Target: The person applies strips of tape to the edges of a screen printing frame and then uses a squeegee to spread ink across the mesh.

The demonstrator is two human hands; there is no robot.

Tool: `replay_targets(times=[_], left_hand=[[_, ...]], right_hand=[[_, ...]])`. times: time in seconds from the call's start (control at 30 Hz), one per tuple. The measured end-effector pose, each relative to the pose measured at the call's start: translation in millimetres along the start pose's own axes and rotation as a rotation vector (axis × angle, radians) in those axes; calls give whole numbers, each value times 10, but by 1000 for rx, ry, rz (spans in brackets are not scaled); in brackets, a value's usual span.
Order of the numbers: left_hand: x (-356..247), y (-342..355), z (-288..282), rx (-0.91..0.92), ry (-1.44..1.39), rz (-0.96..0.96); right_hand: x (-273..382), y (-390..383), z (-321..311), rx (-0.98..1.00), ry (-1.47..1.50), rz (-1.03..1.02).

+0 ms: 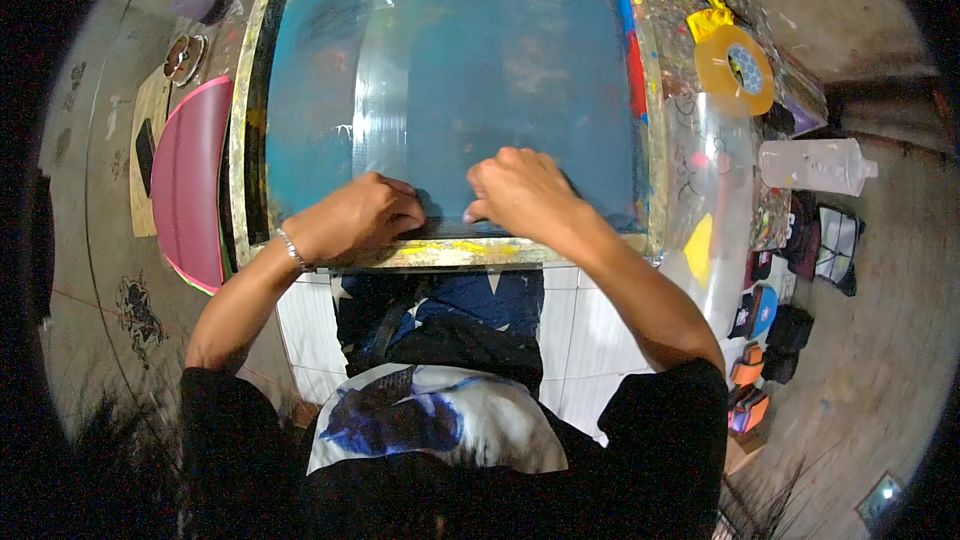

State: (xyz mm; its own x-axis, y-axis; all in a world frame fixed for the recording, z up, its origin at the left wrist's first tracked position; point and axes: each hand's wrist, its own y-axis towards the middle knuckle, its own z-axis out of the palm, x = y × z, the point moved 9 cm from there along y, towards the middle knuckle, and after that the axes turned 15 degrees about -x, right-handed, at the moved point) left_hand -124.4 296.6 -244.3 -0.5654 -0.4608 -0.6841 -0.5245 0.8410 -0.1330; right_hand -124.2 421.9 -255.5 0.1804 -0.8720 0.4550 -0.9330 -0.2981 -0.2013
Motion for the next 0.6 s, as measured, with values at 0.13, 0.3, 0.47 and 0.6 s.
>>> replay_targets(times=[0.13,0.3,0.47,0.6], left_hand=[[172,-172,-96,-66,97,-95],[-136,76,-201,-144,-72,40],[-61,-109,19,-135,-174,78],[-97,-551,47,-230,-100,-50]], right_hand=[[-234,-110,-141,26,4,72],[3,1,-27,-27,187,4],[-83,-57,-121,-119,5,-33],[37,-284,-251,-231,179,-61]])
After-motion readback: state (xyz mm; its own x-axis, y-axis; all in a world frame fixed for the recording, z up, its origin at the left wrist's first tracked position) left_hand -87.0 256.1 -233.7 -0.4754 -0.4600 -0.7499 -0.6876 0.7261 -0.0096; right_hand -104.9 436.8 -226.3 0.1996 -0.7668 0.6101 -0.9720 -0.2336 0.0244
